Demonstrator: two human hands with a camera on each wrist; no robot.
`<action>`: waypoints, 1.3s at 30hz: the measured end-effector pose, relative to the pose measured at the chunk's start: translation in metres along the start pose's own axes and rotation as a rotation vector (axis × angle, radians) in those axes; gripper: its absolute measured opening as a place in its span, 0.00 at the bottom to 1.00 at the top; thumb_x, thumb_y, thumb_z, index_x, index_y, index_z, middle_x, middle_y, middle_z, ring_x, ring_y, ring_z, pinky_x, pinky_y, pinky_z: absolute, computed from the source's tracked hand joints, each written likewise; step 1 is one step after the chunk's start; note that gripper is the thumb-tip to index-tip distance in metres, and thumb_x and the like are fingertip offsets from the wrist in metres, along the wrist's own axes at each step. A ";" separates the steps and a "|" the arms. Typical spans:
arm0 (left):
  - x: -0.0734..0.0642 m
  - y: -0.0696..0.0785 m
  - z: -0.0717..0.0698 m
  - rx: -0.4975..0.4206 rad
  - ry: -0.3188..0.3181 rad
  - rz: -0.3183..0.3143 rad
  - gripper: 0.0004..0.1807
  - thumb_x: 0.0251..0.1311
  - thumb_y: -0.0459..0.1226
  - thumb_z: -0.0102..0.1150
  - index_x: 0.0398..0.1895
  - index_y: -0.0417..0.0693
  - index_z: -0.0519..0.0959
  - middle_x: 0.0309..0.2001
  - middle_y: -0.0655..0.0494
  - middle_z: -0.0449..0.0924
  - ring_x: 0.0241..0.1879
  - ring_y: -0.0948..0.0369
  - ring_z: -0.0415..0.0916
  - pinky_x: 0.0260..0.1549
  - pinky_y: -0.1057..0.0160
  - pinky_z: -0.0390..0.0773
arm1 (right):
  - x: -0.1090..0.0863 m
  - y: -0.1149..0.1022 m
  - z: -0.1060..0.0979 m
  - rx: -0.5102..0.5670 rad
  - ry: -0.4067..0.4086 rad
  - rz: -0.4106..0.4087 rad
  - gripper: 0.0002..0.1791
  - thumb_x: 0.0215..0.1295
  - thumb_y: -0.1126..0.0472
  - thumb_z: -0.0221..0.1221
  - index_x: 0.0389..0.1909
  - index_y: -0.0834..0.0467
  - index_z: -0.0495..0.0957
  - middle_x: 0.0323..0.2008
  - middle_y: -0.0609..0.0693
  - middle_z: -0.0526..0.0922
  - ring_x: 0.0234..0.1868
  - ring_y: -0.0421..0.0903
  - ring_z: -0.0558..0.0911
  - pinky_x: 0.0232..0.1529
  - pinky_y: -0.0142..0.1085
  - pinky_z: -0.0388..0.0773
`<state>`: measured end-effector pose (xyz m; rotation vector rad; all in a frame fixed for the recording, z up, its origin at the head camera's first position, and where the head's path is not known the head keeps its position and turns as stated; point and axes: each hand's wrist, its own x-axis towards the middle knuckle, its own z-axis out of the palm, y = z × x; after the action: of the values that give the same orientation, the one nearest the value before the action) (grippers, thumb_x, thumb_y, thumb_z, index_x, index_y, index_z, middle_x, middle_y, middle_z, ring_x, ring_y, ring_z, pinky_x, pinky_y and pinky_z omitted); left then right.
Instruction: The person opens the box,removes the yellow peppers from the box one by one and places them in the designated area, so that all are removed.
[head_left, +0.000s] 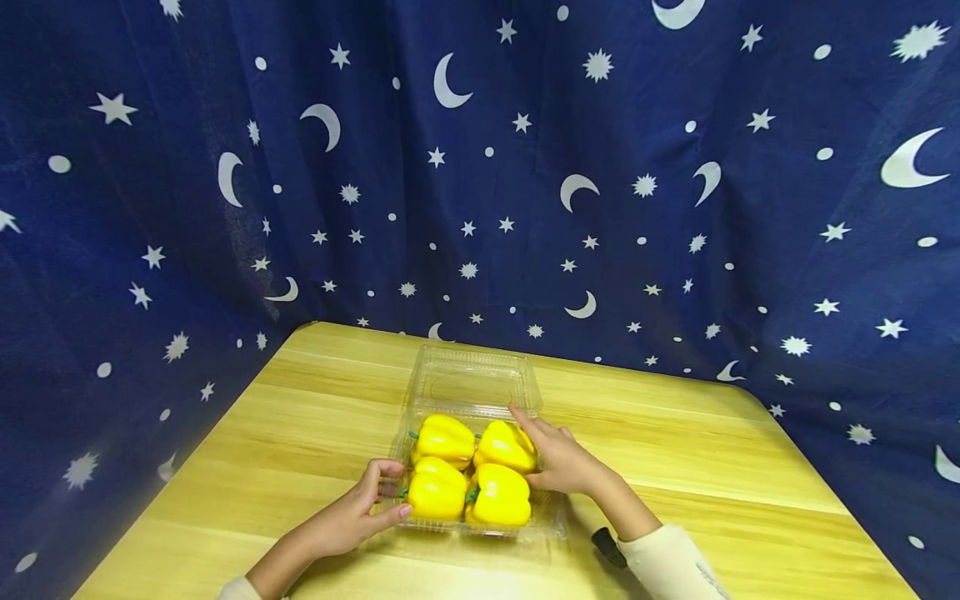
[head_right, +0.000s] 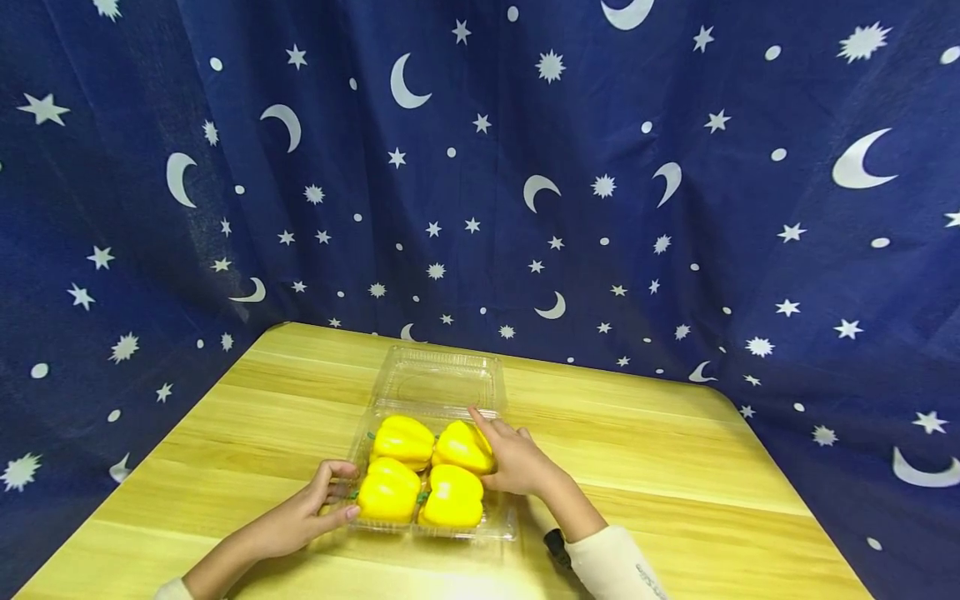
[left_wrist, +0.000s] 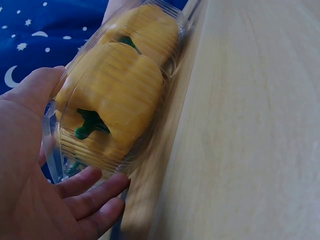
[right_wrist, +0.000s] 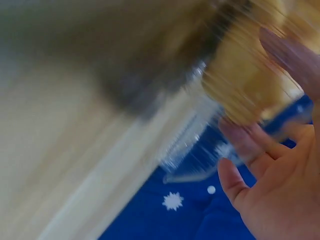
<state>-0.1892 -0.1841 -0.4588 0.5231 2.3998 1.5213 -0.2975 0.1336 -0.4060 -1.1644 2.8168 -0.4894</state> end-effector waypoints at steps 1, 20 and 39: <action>0.000 0.000 0.000 -0.002 -0.002 0.000 0.30 0.67 0.47 0.45 0.62 0.41 0.47 0.63 0.38 0.47 0.60 0.40 0.59 0.50 0.42 0.69 | 0.001 0.000 0.001 -0.021 0.003 0.001 0.53 0.47 0.59 0.67 0.71 0.56 0.45 0.63 0.61 0.63 0.62 0.59 0.65 0.55 0.67 0.55; 0.000 0.004 0.002 0.013 0.003 0.006 0.30 0.67 0.47 0.45 0.60 0.41 0.47 0.62 0.37 0.48 0.59 0.39 0.59 0.50 0.42 0.69 | -0.001 0.004 0.014 0.047 0.157 -0.078 0.43 0.46 0.64 0.67 0.65 0.52 0.59 0.51 0.54 0.74 0.48 0.49 0.75 0.37 0.35 0.54; 0.001 0.002 0.000 0.023 0.009 0.014 0.30 0.67 0.47 0.45 0.60 0.39 0.47 0.61 0.37 0.48 0.58 0.38 0.60 0.49 0.41 0.69 | -0.001 0.002 0.013 0.035 0.238 -0.081 0.43 0.44 0.64 0.69 0.64 0.51 0.62 0.43 0.48 0.72 0.46 0.45 0.73 0.37 0.35 0.52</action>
<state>-0.1898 -0.1833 -0.4572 0.5406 2.4286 1.5065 -0.2960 0.1323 -0.4190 -1.2984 2.9499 -0.7259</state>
